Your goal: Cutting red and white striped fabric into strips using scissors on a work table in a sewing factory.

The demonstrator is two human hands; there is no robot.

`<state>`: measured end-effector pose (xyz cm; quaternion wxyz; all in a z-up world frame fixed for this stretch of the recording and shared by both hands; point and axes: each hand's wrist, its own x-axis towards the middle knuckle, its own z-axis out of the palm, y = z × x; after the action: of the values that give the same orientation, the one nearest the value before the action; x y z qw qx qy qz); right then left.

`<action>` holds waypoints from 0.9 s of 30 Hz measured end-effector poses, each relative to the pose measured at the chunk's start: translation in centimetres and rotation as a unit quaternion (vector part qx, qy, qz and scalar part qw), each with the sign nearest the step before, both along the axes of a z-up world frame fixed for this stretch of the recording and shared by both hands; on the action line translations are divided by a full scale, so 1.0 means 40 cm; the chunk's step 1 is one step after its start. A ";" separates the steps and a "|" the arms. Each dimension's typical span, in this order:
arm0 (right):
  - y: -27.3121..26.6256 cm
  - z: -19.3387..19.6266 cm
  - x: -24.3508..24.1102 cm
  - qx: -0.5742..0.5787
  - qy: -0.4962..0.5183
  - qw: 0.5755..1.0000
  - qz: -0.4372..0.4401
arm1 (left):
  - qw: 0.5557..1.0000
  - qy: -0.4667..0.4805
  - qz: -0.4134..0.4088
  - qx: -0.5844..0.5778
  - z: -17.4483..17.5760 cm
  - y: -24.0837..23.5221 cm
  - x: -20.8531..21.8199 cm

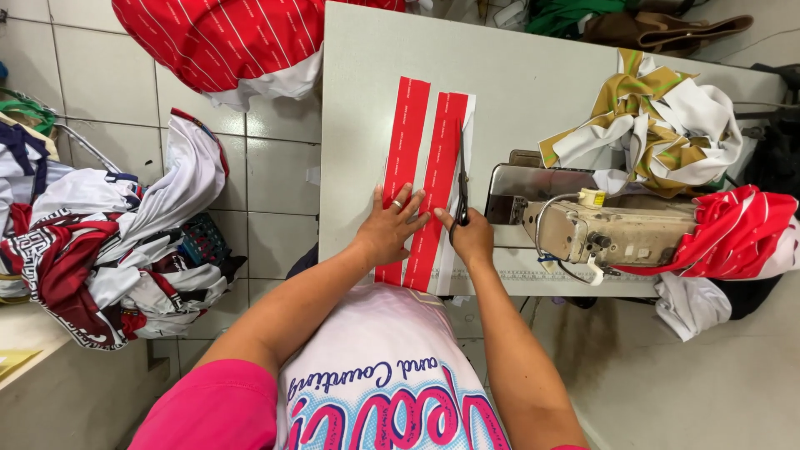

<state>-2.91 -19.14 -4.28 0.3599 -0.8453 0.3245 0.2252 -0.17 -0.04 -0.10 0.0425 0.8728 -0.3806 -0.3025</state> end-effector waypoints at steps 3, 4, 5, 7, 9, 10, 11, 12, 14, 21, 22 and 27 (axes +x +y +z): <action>-0.008 -0.074 -0.008 -0.005 -0.016 1.000 -0.011 | 1.000 0.000 -0.006 0.006 -0.006 -0.001 0.001; -0.009 -0.094 -0.010 -0.004 -0.017 1.000 -0.011 | 1.000 -0.001 -0.006 0.006 -0.005 -0.001 0.001; -0.011 -0.114 -0.012 0.017 -0.025 0.999 -0.022 | 1.000 -0.003 -0.008 0.007 -0.006 -0.001 0.001; -0.003 -0.114 -0.010 0.039 -0.032 0.998 -0.032 | 1.000 -0.005 -0.009 0.009 -0.009 -0.002 0.001; 0.016 -0.075 -0.003 0.058 -0.033 0.997 -0.047 | 1.000 -0.007 -0.010 0.012 -0.014 -0.004 0.001; 0.022 -0.068 0.001 0.058 -0.032 0.997 -0.047 | 1.000 -0.007 -0.009 0.011 -0.013 -0.001 -0.001; 0.025 -0.060 0.006 0.073 -0.031 0.995 -0.057 | 1.000 -0.007 -0.009 0.009 -0.012 0.000 0.000; 0.028 -0.052 0.011 0.088 -0.029 0.993 -0.068 | 1.000 -0.008 -0.010 0.007 -0.012 0.001 0.001; 0.020 -0.063 0.024 0.097 -0.032 0.992 -0.070 | 1.000 -0.010 -0.008 0.008 -0.007 0.001 0.003; 0.019 -0.060 0.073 0.110 -0.041 0.990 -0.076 | 1.000 -0.008 -0.003 0.006 -0.004 0.002 -0.002; 0.021 -0.061 0.072 0.109 -0.041 0.990 -0.075 | 1.000 -0.008 -0.002 0.006 -0.006 0.001 -0.001; 0.024 -0.077 0.077 0.138 -0.064 0.983 -0.101 | 1.000 -0.010 -0.008 0.003 -0.007 0.005 0.000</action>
<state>0.16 -18.17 -7.35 0.5141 -0.7631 0.3500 0.1757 -0.19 0.15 -0.36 0.0332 0.8731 -0.3866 -0.2952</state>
